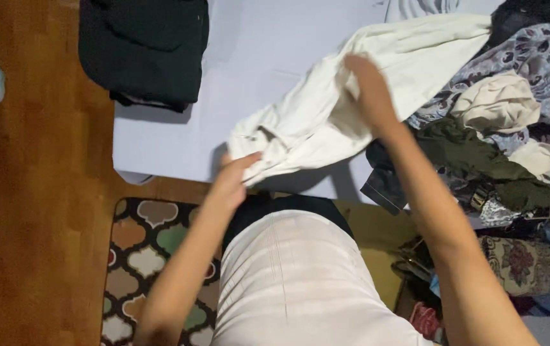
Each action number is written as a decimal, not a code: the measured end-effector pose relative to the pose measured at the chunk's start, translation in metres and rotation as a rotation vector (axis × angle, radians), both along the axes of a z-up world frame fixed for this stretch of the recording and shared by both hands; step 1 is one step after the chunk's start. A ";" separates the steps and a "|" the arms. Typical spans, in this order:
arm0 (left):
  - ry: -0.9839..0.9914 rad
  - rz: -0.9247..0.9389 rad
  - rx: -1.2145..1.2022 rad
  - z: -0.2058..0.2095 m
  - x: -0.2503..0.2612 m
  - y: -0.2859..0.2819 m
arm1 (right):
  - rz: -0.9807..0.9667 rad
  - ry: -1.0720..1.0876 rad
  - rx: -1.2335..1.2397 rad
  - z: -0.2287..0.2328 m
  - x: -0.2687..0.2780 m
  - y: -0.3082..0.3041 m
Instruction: Folding various items of clothing and stacking them on a table.
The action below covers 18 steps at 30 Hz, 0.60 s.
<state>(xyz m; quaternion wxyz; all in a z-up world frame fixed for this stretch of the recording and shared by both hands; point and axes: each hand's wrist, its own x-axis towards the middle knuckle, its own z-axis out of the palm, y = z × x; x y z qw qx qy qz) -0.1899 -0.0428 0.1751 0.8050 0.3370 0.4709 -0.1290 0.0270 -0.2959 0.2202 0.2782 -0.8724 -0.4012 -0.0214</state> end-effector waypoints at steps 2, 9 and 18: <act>-0.058 -0.089 0.174 0.038 -0.005 0.041 | -0.177 0.035 -0.249 -0.010 0.045 -0.016; -0.172 -0.301 0.583 0.132 0.003 0.159 | -0.102 -0.056 -0.576 -0.115 0.165 -0.130; -0.557 -0.263 0.910 0.188 0.011 0.336 | -0.361 -0.404 -0.122 -0.069 0.067 -0.143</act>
